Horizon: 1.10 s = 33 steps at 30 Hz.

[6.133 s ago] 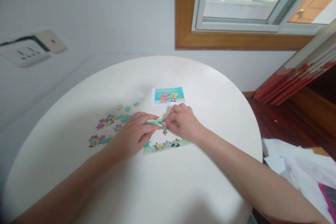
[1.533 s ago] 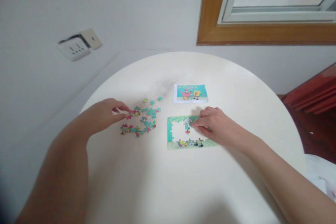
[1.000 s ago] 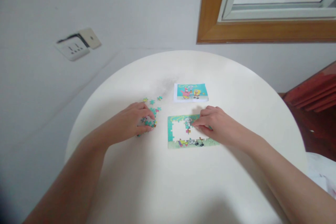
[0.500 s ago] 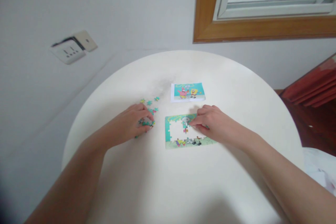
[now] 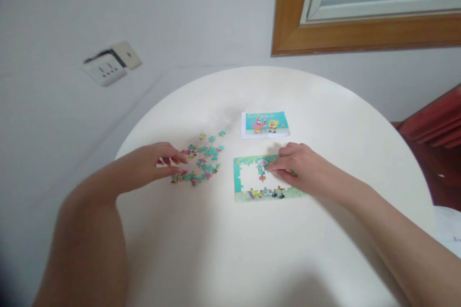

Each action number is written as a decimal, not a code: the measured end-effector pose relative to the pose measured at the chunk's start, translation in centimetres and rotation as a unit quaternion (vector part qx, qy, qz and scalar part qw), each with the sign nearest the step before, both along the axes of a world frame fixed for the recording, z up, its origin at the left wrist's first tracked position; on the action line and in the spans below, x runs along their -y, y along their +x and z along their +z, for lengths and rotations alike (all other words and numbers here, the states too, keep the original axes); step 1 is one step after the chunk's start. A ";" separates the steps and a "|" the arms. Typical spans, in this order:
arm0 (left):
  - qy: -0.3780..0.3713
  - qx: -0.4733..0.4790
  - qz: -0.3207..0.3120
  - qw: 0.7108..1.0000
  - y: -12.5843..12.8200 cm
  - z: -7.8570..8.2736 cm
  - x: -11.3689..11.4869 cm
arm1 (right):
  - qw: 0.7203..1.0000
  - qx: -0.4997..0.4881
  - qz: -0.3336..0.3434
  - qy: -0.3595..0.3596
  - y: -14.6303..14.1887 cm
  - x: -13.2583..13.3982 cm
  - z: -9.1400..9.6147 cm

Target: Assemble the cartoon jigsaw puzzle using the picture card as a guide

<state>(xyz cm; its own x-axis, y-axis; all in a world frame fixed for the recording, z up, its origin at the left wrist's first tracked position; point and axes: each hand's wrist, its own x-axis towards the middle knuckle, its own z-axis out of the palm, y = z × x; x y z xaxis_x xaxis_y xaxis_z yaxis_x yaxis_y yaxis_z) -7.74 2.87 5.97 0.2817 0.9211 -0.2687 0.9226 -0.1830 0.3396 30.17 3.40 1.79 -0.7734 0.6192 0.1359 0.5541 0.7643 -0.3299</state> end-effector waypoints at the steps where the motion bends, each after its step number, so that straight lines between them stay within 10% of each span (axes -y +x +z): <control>1: -0.016 -0.010 -0.014 1.000 0.3 0.0 0.2 | 1.000 -0.004 -0.001 0.002 0.0 0.0 0.0; 21: 0.010 -0.032 -0.081 0.996 2.8 -0.6 0.4 | 1.000 -0.004 -0.001 0.007 -0.1 0.1 0.3; 33: 0.077 -0.052 0.017 0.995 -1.0 -0.2 -0.3 | 1.000 -0.011 -0.001 0.002 -0.2 0.2 0.3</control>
